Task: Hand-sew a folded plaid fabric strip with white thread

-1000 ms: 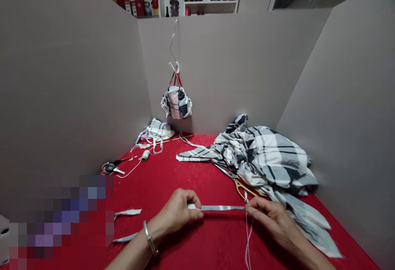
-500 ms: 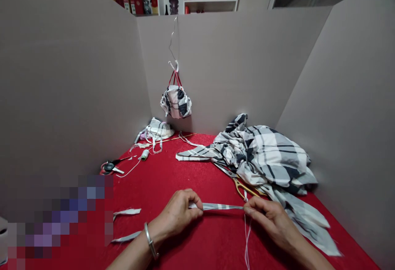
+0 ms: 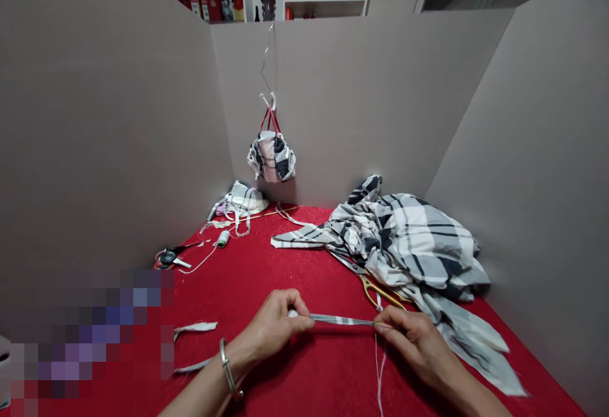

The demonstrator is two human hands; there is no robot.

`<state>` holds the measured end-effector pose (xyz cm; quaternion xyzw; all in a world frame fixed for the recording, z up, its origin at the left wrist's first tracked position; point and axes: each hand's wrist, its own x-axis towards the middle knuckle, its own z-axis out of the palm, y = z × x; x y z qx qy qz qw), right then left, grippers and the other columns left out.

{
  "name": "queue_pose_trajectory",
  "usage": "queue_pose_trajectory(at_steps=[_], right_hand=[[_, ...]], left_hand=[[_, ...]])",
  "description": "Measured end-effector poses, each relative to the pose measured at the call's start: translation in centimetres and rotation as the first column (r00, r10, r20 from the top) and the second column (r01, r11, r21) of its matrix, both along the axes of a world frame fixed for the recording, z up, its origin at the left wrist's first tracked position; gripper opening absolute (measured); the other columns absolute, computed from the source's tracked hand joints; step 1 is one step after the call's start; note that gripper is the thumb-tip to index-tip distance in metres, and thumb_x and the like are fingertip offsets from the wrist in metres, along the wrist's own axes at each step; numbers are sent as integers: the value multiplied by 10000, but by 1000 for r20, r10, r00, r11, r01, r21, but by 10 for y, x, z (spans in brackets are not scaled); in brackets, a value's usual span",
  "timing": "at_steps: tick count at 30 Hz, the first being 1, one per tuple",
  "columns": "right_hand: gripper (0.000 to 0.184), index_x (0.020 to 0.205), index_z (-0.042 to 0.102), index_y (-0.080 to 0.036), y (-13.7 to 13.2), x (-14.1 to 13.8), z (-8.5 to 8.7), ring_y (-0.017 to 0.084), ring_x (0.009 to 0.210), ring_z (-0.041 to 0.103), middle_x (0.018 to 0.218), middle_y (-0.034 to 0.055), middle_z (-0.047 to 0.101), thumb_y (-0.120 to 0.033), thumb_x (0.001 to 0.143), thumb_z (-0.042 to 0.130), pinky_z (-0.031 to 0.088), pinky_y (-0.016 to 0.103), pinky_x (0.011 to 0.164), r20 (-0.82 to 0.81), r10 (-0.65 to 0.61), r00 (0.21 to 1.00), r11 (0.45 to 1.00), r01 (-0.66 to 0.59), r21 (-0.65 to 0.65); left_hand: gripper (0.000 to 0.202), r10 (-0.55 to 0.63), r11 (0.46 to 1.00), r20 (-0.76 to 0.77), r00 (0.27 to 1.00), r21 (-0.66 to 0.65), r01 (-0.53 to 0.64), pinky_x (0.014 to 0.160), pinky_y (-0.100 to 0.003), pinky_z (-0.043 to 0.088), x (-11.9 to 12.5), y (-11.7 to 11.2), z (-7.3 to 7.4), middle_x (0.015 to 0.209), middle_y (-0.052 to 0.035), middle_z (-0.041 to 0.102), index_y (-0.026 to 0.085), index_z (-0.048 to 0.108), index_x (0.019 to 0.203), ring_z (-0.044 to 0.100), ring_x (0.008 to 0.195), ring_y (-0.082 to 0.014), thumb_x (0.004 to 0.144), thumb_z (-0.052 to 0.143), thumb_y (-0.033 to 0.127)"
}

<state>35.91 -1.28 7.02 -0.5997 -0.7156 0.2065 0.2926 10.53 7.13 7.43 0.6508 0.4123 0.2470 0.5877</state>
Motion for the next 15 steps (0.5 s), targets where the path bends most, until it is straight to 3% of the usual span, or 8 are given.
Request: queue_pose_trajectory(at_steps=[7, 10, 15], right_hand=[[281, 693, 556, -186, -3, -5, 1, 149, 542, 525, 592, 4, 562, -299, 886, 387, 373, 244, 537, 45, 15, 999, 992, -20, 121], [262, 723, 565, -190, -5, -6, 1, 148, 551, 547, 619, 10, 584, -272, 895, 386, 386, 242, 546, 52, 28, 998, 985, -36, 170], [224, 767, 574, -194, -7, -6, 3, 147, 578, 569, 649, 8, 603, -259, 896, 403, 400, 238, 555, 51, 24, 998, 973, -35, 226]], left_hand=[[229, 98, 990, 83, 992, -106, -89, 448, -178, 241, 3, 2, -4, 496, 88, 458, 170, 451, 704, 353, 440, -55, 559, 627, 195], [191, 36, 987, 35, 999, -159, -30, 427, -184, 184, 4, 1, 0, 463, 101, 403, 151, 514, 742, 284, 406, -45, 571, 581, 202], [144, -54, 971, -60, 997, -234, 38, 396, -219, 99, 4, -4, 11, 398, 96, 324, 127, 596, 628, 176, 358, -42, 643, 530, 253]])
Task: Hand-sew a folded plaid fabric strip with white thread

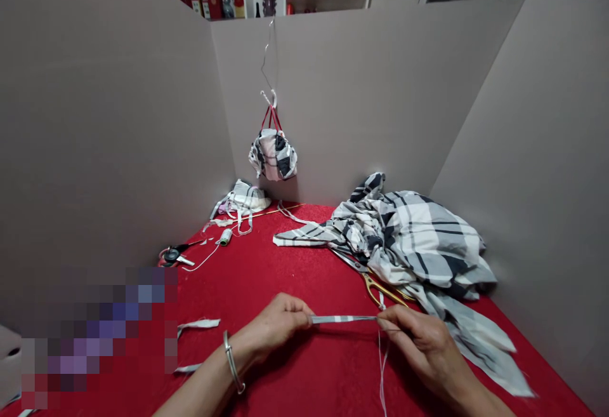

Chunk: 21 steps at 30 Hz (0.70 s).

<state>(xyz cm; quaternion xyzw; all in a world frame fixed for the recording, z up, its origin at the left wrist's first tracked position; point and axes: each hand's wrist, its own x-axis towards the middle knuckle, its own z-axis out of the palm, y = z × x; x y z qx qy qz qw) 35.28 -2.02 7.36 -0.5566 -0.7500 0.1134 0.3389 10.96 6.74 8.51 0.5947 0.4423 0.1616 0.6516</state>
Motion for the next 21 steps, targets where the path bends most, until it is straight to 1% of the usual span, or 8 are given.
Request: queue_pose_trajectory(at_steps=[2, 5, 9, 13, 14, 16, 18, 21], right_hand=[[223, 756, 572, -194, 0, 0, 1, 147, 573, 568, 643, 6, 602, -258, 892, 407, 398, 238, 551, 4, -11, 1000, 1000, 11, 9], [236, 740, 572, -196, 0, 0, 2, 147, 563, 566, 633, 7, 604, -260, 892, 403, 398, 239, 543, 2, -19, 1000, 1000, 19, 10], [246, 745, 572, -201, 0, -2, 1, 150, 567, 572, 636, 10, 610, -270, 900, 394, 402, 242, 547, -10, -14, 1000, 1000, 14, -14], [248, 760, 572, -204, 0, -3, 0, 157, 575, 574, 648, 17, 614, -283, 904, 385, 400, 248, 547, -3, -9, 1000, 1000, 9, -13], [248, 764, 573, -204, 0, -3, 0, 157, 578, 576, 651, 19, 616, -281, 905, 385, 401, 248, 549, -7, -6, 1000, 1000, 6, -14], [242, 764, 572, -204, -1, -3, 0, 156, 578, 578, 652, 18, 616, -273, 906, 387, 404, 246, 552, -17, -1, 1000, 1000, 1, -13], [233, 763, 569, -203, -1, -3, 0, 153, 570, 578, 645, 13, 613, -263, 904, 393, 404, 242, 549, -21, 0, 1000, 1000, 0, -2], [213, 780, 565, -201, -2, -6, 0, 149, 572, 577, 645, 10, 606, -247, 904, 398, 403, 239, 547, -6, 2, 1000, 999, -2, 40]], left_hand=[[177, 14, 1000, 35, 999, -24, -14, 392, -234, 66, 0, -1, 1, 372, 101, 293, 123, 621, 630, 149, 346, -45, 652, 562, 288], [284, 56, 998, 108, 993, -30, -53, 399, -247, 45, 0, -1, -1, 356, 104, 270, 116, 642, 641, 130, 348, -44, 663, 628, 399], [377, 73, 997, 139, 988, -35, -68, 403, -250, 43, -1, -1, -3, 368, 103, 284, 118, 612, 584, 134, 360, -36, 599, 713, 481], [457, 87, 991, 159, 984, -110, -70, 411, -252, 22, -2, -2, 0, 368, 116, 202, 124, 615, 604, 74, 371, -41, 643, 645, 578], [459, 94, 990, 158, 983, -120, -75, 412, -251, 21, -1, -3, 1, 367, 117, 197, 124, 616, 603, 69, 371, -40, 642, 644, 580], [414, 108, 989, 139, 984, -113, -93, 406, -248, 26, -1, -3, 1, 357, 114, 231, 126, 611, 585, 91, 358, -36, 602, 695, 531], [356, 126, 989, 108, 986, -92, -116, 396, -236, 54, 1, -3, 0, 359, 101, 306, 125, 612, 573, 149, 346, -33, 558, 733, 459], [304, 161, 987, 83, 984, -10, -160, 411, -210, 154, 4, -1, -6, 419, 62, 441, 108, 630, 595, 278, 385, -45, 537, 725, 391]])
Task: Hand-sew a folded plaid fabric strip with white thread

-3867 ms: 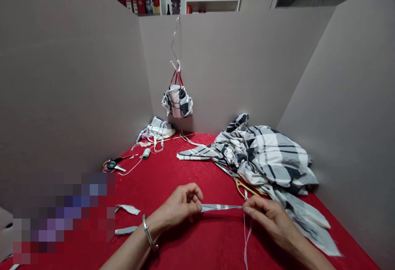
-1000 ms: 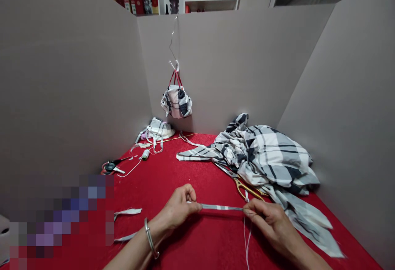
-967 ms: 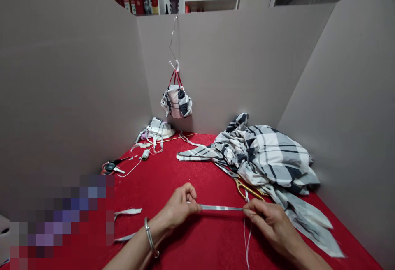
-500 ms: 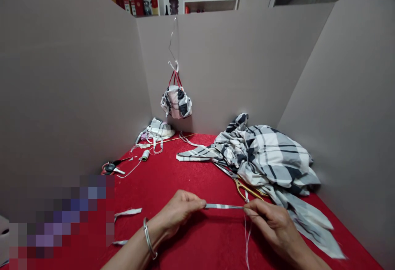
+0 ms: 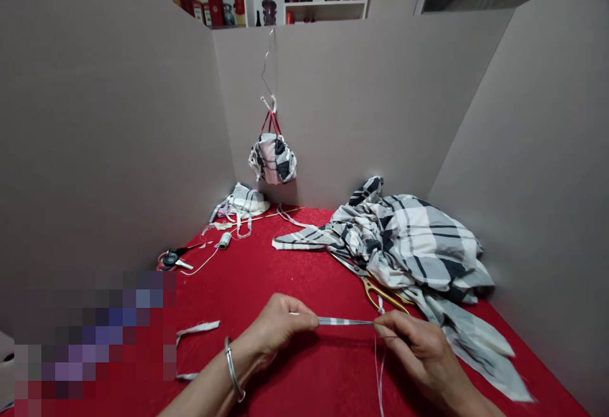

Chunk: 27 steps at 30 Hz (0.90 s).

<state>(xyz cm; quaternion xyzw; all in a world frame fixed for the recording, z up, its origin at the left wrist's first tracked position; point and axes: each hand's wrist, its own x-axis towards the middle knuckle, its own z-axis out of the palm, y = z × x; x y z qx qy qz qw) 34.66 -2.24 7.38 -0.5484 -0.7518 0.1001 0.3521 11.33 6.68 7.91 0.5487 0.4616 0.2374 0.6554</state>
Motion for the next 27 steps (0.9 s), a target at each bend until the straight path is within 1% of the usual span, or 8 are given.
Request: queue_pose_trajectory(at_steps=[3, 6, 11, 14, 16, 18, 24, 27], right_hand=[[211, 783, 555, -197, -1, -4, 0, 147, 576, 574, 652, 16, 600, -240, 907, 389, 402, 240, 550, 37, 26, 999, 999, -27, 34], [224, 765, 550, -198, -1, -4, -1, 147, 570, 568, 645, 17, 598, -251, 907, 385, 399, 240, 545, 42, 19, 999, 1000, -19, 17], [240, 733, 543, -195, 1, 0, -1, 146, 559, 552, 625, 7, 582, -260, 903, 385, 393, 241, 543, -11, -23, 1000, 999, 23, -38], [246, 727, 539, -193, 1, -1, -2, 144, 554, 547, 617, 3, 570, -269, 903, 385, 385, 238, 540, -24, -10, 1000, 998, 8, -63], [247, 727, 536, -192, 0, -3, -3, 143, 550, 547, 614, 1, 566, -270, 904, 383, 384, 235, 540, -27, -3, 1000, 998, 1, -67], [248, 730, 537, -193, 0, -5, -4, 142, 547, 548, 614, 1, 567, -270, 906, 380, 385, 232, 538, -25, 0, 1000, 998, -2, -56], [227, 756, 530, -200, 0, -6, -5, 141, 561, 560, 633, 6, 575, -247, 913, 373, 388, 227, 539, 23, 34, 999, 999, -34, 3], [229, 749, 522, -205, 1, -4, -5, 137, 561, 559, 631, -1, 570, -249, 917, 373, 387, 227, 544, 23, 30, 999, 1000, -30, -8]], left_hand=[[257, 52, 993, -43, 998, 111, -47, 455, -207, 225, 1, 3, -7, 460, 44, 486, 101, 615, 593, 348, 440, -65, 544, 691, 341], [231, 49, 988, -46, 998, 149, -42, 477, -208, 251, 0, 5, -11, 480, 44, 500, 110, 601, 610, 375, 466, -74, 559, 663, 326], [255, -25, 997, 79, 997, 80, 19, 456, -183, 245, -1, 2, -6, 534, 32, 545, 133, 549, 638, 397, 458, -63, 568, 689, 335], [284, 26, 1000, 146, 989, 13, -28, 385, -170, 159, -1, 1, -2, 560, 38, 556, 157, 468, 621, 304, 379, -27, 560, 697, 313], [285, 49, 999, 164, 985, 0, -49, 355, -174, 109, -1, 2, -2, 507, 66, 512, 172, 432, 610, 234, 339, -17, 562, 687, 288], [262, 48, 999, 159, 986, 1, -49, 338, -176, 102, -1, 3, -2, 458, 89, 459, 176, 444, 620, 220, 323, -21, 557, 682, 263], [237, 67, 997, 39, 997, -27, -66, 347, -180, 143, -3, 3, -2, 469, 66, 481, 120, 593, 749, 279, 344, -30, 554, 666, 233], [248, 13, 1000, 76, 997, 3, -14, 340, -182, 146, -4, 2, 1, 503, 64, 499, 133, 597, 792, 267, 340, -29, 583, 664, 247]])
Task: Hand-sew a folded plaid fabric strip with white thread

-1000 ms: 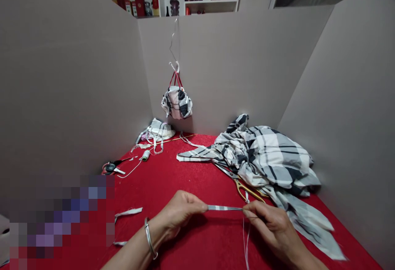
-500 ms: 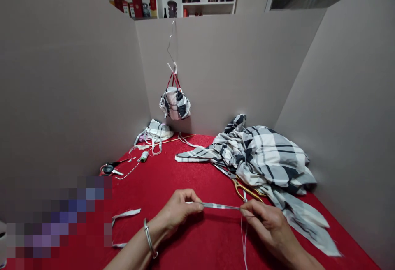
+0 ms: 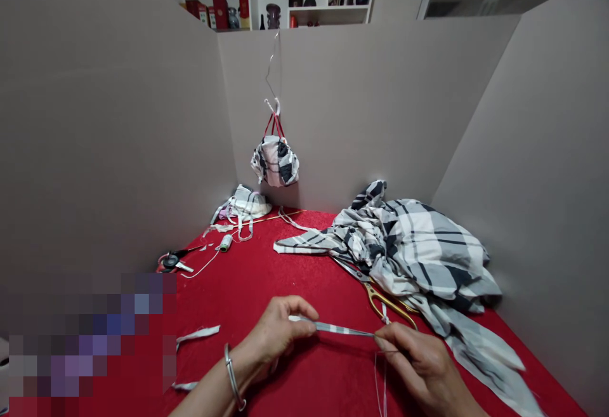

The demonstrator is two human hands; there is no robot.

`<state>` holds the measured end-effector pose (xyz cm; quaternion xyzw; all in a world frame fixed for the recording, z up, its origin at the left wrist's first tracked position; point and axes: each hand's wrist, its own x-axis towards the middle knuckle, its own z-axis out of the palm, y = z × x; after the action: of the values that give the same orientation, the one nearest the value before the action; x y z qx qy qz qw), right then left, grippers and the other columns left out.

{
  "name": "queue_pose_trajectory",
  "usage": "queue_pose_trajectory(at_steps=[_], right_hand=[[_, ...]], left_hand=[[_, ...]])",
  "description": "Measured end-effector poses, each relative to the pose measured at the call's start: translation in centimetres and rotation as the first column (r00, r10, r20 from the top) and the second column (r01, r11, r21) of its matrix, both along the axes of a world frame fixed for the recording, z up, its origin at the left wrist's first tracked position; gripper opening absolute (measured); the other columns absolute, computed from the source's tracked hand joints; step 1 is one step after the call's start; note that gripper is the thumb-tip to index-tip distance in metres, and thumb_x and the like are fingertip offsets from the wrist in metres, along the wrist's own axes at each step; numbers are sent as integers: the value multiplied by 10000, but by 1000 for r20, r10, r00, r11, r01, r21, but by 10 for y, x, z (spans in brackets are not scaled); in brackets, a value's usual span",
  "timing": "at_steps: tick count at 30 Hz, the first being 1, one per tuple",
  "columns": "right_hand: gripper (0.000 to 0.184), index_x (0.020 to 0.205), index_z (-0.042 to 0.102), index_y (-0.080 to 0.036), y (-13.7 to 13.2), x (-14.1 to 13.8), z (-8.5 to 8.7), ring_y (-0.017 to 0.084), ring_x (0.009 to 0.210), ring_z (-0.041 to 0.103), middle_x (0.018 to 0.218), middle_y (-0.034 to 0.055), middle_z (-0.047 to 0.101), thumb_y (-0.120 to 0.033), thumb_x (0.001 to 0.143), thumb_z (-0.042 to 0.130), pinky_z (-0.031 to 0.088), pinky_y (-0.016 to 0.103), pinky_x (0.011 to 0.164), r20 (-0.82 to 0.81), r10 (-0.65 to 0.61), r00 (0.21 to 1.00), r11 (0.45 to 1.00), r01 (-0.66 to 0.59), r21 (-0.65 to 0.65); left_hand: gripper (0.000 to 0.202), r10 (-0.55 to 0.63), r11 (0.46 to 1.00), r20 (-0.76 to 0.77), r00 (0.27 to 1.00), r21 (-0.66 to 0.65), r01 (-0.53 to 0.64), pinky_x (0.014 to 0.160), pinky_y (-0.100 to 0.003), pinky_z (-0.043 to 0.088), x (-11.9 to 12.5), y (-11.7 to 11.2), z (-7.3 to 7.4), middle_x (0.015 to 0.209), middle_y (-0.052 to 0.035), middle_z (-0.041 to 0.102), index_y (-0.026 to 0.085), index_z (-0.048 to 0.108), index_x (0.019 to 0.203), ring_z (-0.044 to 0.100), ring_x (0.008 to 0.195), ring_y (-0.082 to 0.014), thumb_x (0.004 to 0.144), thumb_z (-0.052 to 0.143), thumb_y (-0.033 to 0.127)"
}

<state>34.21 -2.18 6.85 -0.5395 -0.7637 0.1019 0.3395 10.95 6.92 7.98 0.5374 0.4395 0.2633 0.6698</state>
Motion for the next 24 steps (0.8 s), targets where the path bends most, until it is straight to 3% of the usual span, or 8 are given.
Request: queue_pose_trajectory(at_steps=[3, 8, 13, 19, 24], right_hand=[[243, 747, 522, -203, 0, 2, -1, 138, 563, 557, 627, -5, 563, -270, 922, 367, 385, 230, 545, -20, -19, 1000, 999, 18, -39], [246, 754, 540, -191, 1, 3, -2, 138, 563, 556, 625, -6, 562, -281, 918, 380, 377, 233, 542, -25, -34, 999, 998, 33, -61], [247, 754, 542, -188, 2, 3, -3, 135, 560, 553, 626, -7, 560, -276, 919, 380, 373, 232, 539, -33, -28, 999, 998, 26, -62], [240, 748, 535, -187, 1, 3, -2, 131, 558, 550, 628, -8, 562, -254, 915, 376, 371, 230, 538, -19, -12, 1000, 999, 11, -37], [238, 752, 539, -188, 1, 4, -2, 130, 557, 549, 628, -11, 563, -256, 916, 381, 369, 230, 538, -17, -23, 1000, 999, 22, -38]], left_hand=[[300, -75, 997, 77, 994, 26, 73, 342, -175, 161, -1, -2, 2, 585, 64, 530, 167, 587, 881, 282, 353, -29, 604, 667, 252], [184, -82, 992, -51, 995, 89, 86, 390, -181, 161, -1, -1, -5, 460, 70, 447, 116, 634, 727, 279, 390, -43, 624, 649, 267], [178, -102, 972, -54, 993, 206, 111, 484, -184, 255, -2, 1, -11, 565, 43, 523, 108, 650, 759, 385, 510, -73, 625, 646, 226], [196, -178, 947, -101, 979, 252, 199, 495, -195, 237, -2, -1, -4, 554, 41, 487, 100, 672, 790, 347, 521, -82, 678, 572, 227], [181, -170, 952, -80, 982, 245, 185, 473, -189, 221, -2, -2, 2, 544, 51, 475, 112, 668, 767, 322, 488, -71, 671, 555, 217]])
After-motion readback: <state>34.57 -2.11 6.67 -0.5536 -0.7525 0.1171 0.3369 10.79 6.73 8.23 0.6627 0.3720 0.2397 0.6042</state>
